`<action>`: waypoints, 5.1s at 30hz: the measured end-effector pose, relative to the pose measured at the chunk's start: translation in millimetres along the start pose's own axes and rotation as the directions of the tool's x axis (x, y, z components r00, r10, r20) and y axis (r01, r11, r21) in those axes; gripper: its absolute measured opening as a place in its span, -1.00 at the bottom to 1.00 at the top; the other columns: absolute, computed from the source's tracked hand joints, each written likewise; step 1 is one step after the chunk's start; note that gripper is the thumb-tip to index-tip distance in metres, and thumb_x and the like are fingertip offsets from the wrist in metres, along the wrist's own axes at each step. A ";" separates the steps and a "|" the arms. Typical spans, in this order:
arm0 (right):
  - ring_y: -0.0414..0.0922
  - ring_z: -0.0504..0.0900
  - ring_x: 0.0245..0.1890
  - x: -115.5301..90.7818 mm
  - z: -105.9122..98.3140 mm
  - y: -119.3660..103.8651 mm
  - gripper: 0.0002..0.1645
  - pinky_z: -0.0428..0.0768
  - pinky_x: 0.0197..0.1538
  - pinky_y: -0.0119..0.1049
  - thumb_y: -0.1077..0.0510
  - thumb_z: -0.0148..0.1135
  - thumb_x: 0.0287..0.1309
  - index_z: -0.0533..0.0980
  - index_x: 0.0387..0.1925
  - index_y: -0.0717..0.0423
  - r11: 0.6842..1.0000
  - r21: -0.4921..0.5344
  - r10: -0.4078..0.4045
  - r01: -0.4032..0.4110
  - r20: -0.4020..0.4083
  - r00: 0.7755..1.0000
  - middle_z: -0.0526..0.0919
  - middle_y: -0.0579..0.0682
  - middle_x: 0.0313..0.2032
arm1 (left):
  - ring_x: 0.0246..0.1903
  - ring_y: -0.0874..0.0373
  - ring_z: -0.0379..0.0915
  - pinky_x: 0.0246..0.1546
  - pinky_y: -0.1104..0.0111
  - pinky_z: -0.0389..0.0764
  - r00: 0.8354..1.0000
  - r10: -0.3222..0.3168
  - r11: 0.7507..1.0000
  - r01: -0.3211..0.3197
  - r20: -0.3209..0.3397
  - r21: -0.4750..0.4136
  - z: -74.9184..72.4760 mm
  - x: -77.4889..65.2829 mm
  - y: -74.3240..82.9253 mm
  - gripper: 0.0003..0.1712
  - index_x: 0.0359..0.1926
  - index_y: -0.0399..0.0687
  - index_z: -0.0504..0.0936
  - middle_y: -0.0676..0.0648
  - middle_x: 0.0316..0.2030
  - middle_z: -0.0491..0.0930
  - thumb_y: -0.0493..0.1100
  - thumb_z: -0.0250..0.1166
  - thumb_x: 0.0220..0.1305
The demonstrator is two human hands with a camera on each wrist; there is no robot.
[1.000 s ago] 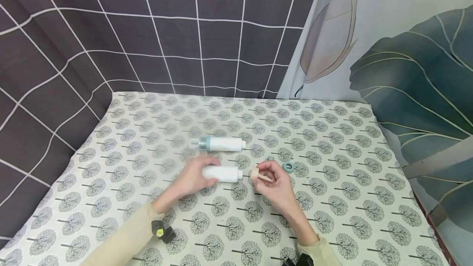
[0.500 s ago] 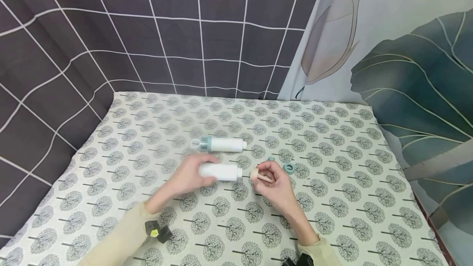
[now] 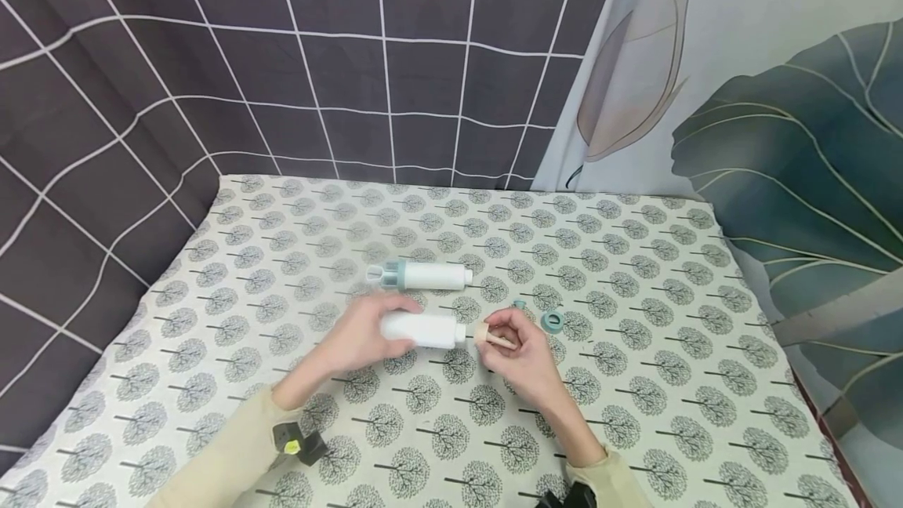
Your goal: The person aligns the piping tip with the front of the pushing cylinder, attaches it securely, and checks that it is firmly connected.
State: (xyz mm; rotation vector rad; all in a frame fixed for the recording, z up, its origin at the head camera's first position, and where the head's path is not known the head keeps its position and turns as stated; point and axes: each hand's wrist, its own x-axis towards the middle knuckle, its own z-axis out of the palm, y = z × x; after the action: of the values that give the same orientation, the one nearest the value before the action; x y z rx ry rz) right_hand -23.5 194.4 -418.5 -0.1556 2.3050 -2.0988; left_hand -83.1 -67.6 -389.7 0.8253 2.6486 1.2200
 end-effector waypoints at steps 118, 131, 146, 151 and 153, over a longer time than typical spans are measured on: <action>-0.10 0.61 -0.07 6.2 13.6 6.4 -0.51 0.64 -0.01 -0.23 0.59 0.29 -0.04 0.47 0.01 0.45 0.962 0.014 -0.271 0.272 0.143 0.952 0.51 0.37 -0.02 | -0.09 0.04 0.52 0.04 -0.02 0.43 0.995 0.064 0.998 -0.064 -0.072 -0.007 -2.0 -13.6 6.7 -0.48 -0.08 -0.05 0.71 -0.03 -0.09 0.69 -0.29 0.60 -0.18; -0.16 0.66 -0.14 6.4 14.6 5.1 -0.56 0.66 -0.07 -0.24 0.54 0.36 -0.02 0.51 -0.03 0.48 0.979 -0.035 -0.196 0.199 0.084 0.977 0.58 0.35 -0.08 | -0.06 -0.02 0.52 0.05 -0.05 0.43 0.995 0.071 0.997 -0.071 -0.069 0.002 -2.6 -14.3 7.9 -0.48 -0.07 -0.09 0.71 -0.07 -0.07 0.69 -0.31 0.60 -0.18; -0.08 0.71 -0.42 5.8 14.0 2.6 -0.66 0.71 -0.29 -0.20 0.43 0.33 0.14 0.51 -0.05 0.53 0.997 0.000 -0.076 0.076 0.092 0.993 0.68 0.27 -0.27 | 0.01 -0.06 0.52 0.19 -0.13 0.32 0.991 0.115 0.993 -0.116 -0.070 -0.008 -2.5 -15.0 8.1 -0.50 -0.09 -0.17 0.70 -0.09 -0.06 0.69 -0.36 0.57 -0.18; -0.06 0.70 -0.45 7.0 13.3 2.4 -0.70 0.72 -0.33 -0.20 0.43 0.29 0.18 0.51 -0.08 0.55 0.995 0.015 -0.099 0.098 0.116 0.988 0.69 0.23 -0.33 | 0.00 -0.05 0.53 0.19 -0.13 0.31 0.990 0.123 0.992 -0.124 -0.076 -0.010 -2.5 -15.2 8.7 -0.50 -0.10 -0.18 0.70 -0.09 -0.07 0.70 -0.37 0.57 -0.19; -0.04 0.70 -0.45 7.0 13.4 2.0 -0.71 0.72 -0.33 -0.21 0.42 0.27 0.19 0.51 -0.08 0.56 0.996 0.016 -0.093 0.091 0.117 0.989 0.68 0.24 -0.34 | 0.01 -0.04 0.53 0.19 -0.13 0.31 0.990 0.122 0.992 -0.123 -0.076 -0.007 -2.3 -15.3 8.7 -0.50 -0.10 -0.17 0.70 -0.09 -0.07 0.69 -0.36 0.57 -0.19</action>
State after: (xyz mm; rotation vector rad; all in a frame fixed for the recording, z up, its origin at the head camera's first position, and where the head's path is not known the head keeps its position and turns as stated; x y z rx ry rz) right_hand -29.5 180.7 -421.4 -0.3820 2.2600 -2.0805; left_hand -67.1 -72.4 -383.6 0.9718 2.6816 1.3194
